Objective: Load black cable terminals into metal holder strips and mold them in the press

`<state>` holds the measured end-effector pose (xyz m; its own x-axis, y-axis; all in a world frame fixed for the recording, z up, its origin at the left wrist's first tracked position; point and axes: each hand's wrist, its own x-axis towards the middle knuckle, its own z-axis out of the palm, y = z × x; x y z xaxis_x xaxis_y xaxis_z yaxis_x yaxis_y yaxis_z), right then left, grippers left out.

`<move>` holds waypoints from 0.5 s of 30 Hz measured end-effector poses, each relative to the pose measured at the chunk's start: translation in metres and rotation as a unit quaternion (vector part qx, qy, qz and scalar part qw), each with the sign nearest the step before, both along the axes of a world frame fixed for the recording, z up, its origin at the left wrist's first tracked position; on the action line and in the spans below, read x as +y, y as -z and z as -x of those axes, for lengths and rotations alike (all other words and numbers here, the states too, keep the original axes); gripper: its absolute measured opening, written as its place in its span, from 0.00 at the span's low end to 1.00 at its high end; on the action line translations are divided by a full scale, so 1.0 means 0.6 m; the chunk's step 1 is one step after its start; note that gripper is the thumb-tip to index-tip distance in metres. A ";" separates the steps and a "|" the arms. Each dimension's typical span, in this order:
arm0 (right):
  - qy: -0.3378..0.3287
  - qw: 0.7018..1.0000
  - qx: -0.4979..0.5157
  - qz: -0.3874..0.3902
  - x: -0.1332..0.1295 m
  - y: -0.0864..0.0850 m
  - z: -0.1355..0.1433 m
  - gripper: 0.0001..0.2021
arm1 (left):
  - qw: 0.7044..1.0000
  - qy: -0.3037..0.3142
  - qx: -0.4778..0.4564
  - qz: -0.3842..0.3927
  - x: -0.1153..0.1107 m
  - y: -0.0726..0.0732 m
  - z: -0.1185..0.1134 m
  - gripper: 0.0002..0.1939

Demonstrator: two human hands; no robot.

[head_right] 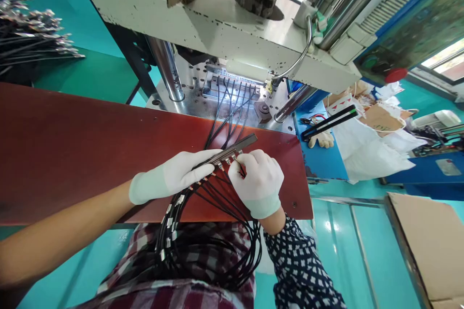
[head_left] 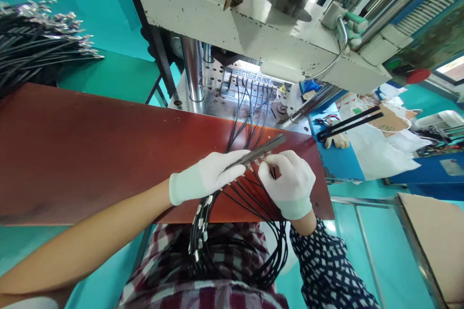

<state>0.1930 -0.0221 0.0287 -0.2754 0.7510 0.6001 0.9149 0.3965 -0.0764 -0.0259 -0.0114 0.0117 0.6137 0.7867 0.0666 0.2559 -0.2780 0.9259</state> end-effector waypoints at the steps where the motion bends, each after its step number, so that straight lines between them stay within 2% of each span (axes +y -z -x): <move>1: -0.004 1.000 0.004 -0.002 -0.001 0.000 -0.001 0.06 | 1.000 -0.001 -0.002 0.000 0.000 0.000 0.000 0.21; 5: -0.019 1.000 0.007 0.015 -0.011 -0.007 -0.001 0.02 | 1.000 -0.010 -0.007 0.008 0.000 0.003 -0.002 0.21; 10: -0.011 0.999 -0.048 -0.002 -0.016 -0.012 0.011 0.03 | 1.000 -0.013 -0.009 0.011 0.000 0.005 -0.001 0.24; 15: -0.021 0.999 -0.031 -0.030 -0.006 -0.006 0.018 0.07 | 1.000 -0.007 -0.014 0.003 0.002 0.004 0.000 0.25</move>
